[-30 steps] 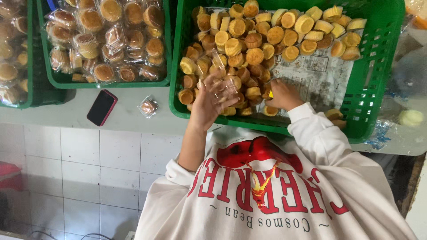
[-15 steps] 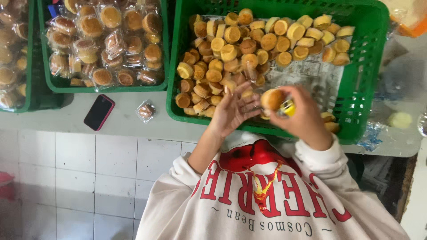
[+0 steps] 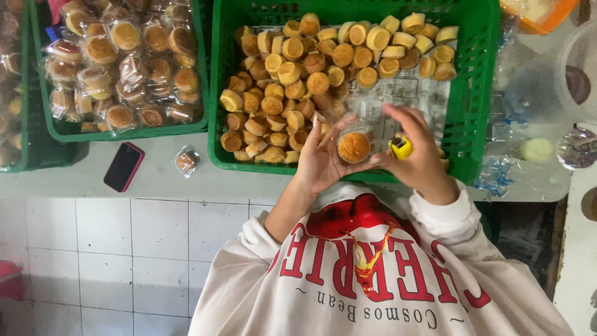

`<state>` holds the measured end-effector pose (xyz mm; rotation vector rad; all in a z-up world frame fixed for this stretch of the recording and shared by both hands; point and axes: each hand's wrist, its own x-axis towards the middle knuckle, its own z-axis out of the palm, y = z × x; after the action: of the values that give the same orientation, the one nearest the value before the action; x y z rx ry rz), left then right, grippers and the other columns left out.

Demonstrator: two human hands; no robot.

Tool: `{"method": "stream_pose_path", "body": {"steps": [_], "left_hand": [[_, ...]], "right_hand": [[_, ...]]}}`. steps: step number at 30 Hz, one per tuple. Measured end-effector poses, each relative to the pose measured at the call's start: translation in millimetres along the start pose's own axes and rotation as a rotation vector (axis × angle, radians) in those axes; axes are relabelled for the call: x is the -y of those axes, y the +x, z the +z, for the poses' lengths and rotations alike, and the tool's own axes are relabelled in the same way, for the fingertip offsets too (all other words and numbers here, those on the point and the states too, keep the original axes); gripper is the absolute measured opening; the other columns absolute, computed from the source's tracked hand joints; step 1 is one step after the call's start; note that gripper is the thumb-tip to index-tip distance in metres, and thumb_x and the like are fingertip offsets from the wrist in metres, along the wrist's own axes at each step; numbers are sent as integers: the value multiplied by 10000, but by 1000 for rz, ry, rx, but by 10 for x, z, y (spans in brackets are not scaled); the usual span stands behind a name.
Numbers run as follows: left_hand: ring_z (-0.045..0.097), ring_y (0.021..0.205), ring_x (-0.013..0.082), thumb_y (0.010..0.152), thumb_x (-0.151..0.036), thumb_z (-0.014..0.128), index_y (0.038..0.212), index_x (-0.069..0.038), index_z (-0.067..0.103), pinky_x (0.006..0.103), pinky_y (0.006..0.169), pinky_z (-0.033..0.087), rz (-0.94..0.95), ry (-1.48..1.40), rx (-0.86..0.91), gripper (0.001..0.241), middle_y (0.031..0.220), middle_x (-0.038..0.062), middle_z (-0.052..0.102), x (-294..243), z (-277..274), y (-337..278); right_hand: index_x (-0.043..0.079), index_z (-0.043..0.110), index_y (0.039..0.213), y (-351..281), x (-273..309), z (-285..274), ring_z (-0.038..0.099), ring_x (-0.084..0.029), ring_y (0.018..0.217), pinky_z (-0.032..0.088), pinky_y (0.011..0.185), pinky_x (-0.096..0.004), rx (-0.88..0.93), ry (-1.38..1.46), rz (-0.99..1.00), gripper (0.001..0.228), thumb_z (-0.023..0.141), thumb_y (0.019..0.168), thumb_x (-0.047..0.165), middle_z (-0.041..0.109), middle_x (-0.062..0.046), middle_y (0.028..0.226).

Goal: The person packages small pastries by placing them one at a time into small plastic bags and sealing each bag using a yellow handheld sealer.

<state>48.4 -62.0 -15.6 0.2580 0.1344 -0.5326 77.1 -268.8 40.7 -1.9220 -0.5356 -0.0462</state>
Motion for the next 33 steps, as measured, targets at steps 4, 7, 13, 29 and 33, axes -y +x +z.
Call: {"method": "stream_pose_path", "body": {"steps": [4,7,13,29,33], "left_hand": [[617,1226,450,1026,-690,497,1514,-125,479,723,1026,462,-19,51,19,747,1333,308,607,287,-260,160],[652,1186,467,1026,-602,567,1474,-161,446,736,1021,455,-28,31,55,640,1378,294,593,322,-70,181],[559,1275,501,812,209,656,1496,-127,406,622,1039,527,291,77,-114,802,1452,298,505,538,262,227],[640,1188,278,863,59,750,1538,-162,406,398,987,556,680,67,-343,789,1336,150,637,869,148,387],[605,1284,313,831,80,750,1537,-160,425,444,1065,511,697,132,-340,813,1374,150,627,813,63,406]], "right_hand": [[20,650,1371,16,9,-227,628,-341,1227,538,899,-434,58,176,9,846,894,690,458,592,-196,1417],[74,798,986,-47,91,-324,776,-275,836,617,655,-364,226,314,33,414,933,658,288,746,-166,1184],[-52,667,1103,-295,129,-289,687,-237,698,632,629,-367,-174,400,307,318,813,864,98,670,-259,1167],[-36,646,1088,-317,7,287,669,-377,893,506,829,-417,-335,1,39,279,741,997,210,648,-183,906],[-51,647,1194,-275,5,299,653,-435,1003,479,875,-492,-239,10,-49,455,806,926,281,660,-240,1078]]}}
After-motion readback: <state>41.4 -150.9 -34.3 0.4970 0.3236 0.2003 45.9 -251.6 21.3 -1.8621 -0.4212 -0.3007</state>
